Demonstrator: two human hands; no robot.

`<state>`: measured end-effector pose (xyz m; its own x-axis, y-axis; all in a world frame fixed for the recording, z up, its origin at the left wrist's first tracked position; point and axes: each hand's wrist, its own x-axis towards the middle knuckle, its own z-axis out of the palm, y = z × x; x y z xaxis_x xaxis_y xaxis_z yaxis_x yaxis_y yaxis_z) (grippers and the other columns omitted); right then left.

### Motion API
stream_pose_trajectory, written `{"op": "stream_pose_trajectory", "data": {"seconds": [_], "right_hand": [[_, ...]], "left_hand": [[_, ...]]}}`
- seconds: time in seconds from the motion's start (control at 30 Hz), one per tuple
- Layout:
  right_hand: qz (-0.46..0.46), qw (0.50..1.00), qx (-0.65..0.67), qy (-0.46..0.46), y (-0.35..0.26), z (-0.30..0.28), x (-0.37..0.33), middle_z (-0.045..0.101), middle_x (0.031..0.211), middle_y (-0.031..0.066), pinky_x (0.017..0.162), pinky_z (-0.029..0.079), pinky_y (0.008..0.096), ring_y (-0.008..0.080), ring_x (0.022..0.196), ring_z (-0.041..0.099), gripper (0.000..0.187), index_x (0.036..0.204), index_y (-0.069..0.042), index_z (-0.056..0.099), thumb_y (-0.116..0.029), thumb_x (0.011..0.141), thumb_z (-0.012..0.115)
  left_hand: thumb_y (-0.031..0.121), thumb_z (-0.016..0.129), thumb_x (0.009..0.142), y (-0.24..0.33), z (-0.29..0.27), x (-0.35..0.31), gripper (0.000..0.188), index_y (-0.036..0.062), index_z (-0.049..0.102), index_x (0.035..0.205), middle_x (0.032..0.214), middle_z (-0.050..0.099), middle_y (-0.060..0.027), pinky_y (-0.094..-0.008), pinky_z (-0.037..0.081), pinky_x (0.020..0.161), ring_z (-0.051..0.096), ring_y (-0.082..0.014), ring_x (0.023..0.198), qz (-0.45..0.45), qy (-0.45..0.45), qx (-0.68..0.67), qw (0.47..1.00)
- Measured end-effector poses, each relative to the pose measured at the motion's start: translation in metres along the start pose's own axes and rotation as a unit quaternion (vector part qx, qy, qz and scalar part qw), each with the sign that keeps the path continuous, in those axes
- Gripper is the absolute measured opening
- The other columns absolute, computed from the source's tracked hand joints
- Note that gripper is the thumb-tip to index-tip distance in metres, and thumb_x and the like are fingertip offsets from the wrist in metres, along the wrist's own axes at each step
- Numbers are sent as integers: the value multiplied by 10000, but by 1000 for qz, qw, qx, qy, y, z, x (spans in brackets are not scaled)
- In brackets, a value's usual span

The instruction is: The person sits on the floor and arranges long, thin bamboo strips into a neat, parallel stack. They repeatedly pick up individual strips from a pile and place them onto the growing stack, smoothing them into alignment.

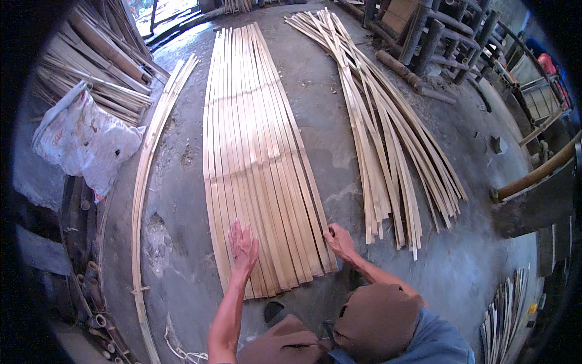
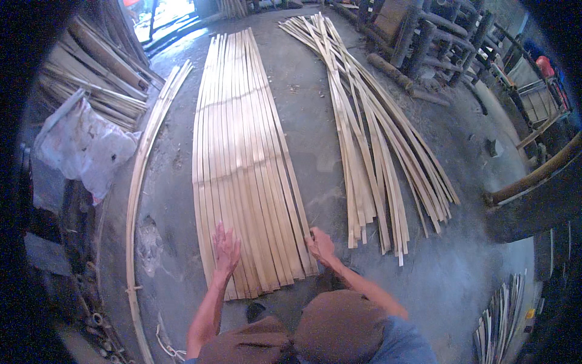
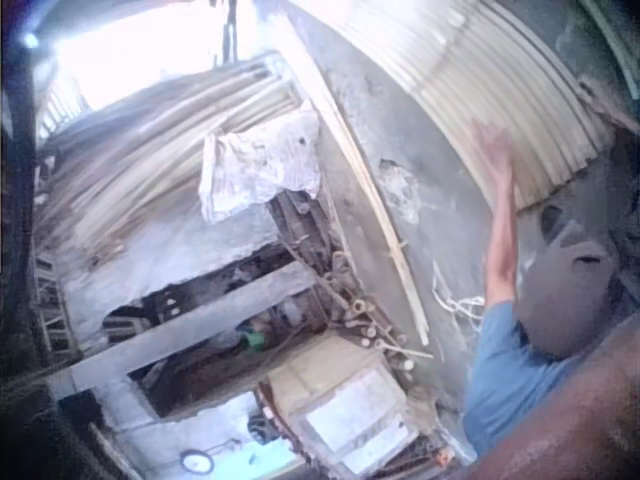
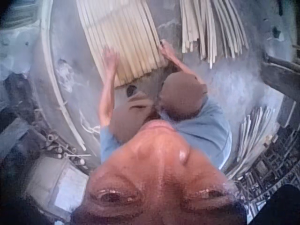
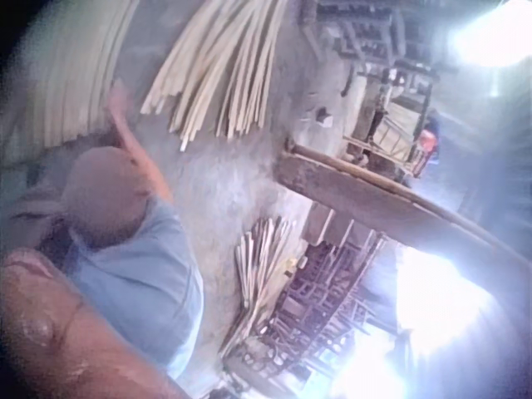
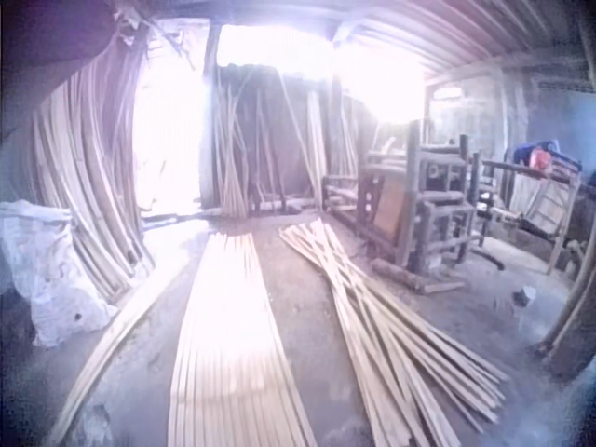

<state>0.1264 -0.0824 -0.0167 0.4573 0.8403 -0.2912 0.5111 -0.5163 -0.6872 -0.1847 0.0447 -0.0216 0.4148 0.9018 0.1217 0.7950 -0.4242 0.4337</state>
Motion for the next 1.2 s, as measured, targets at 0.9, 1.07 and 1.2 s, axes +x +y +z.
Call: {"op": "stream_pose_trajectory", "data": {"seconds": [0.9, 1.07, 1.2], "right_hand": [[-31, 966, -182, 183, 142, -152, 47, 543, 1108, 201, 809, 549, 468, 402, 959, 626, 430, 1263, -59, 509, -142, 857, 624], [-53, 958, -179, 220, 133, -169, 41, 572, 1083, 211, 820, 523, 492, 420, 953, 624, 499, 1296, -42, 514, -217, 851, 654], [61, 981, -83, 165, 75, -197, 13, 656, 928, 209, 761, 518, 523, 428, 846, 657, 517, 1333, -41, 501, -293, 898, 625]], "left_hand": [[276, 540, 985, 220, -171, 135, 343, 32, 581, 1222, 1096, 654, -202, -473, 501, 897, 636, -380, 1036, 247, -332, 114, 903], [291, 554, 981, 248, -172, 163, 401, 50, 554, 1302, 1187, 639, -176, -466, 482, 949, 608, -374, 1114, 256, -382, 179, 870], [298, 556, 979, 239, -138, 150, 389, 65, 560, 1291, 1158, 647, -156, -479, 486, 920, 627, -353, 1082, 273, -356, 175, 876]]}}
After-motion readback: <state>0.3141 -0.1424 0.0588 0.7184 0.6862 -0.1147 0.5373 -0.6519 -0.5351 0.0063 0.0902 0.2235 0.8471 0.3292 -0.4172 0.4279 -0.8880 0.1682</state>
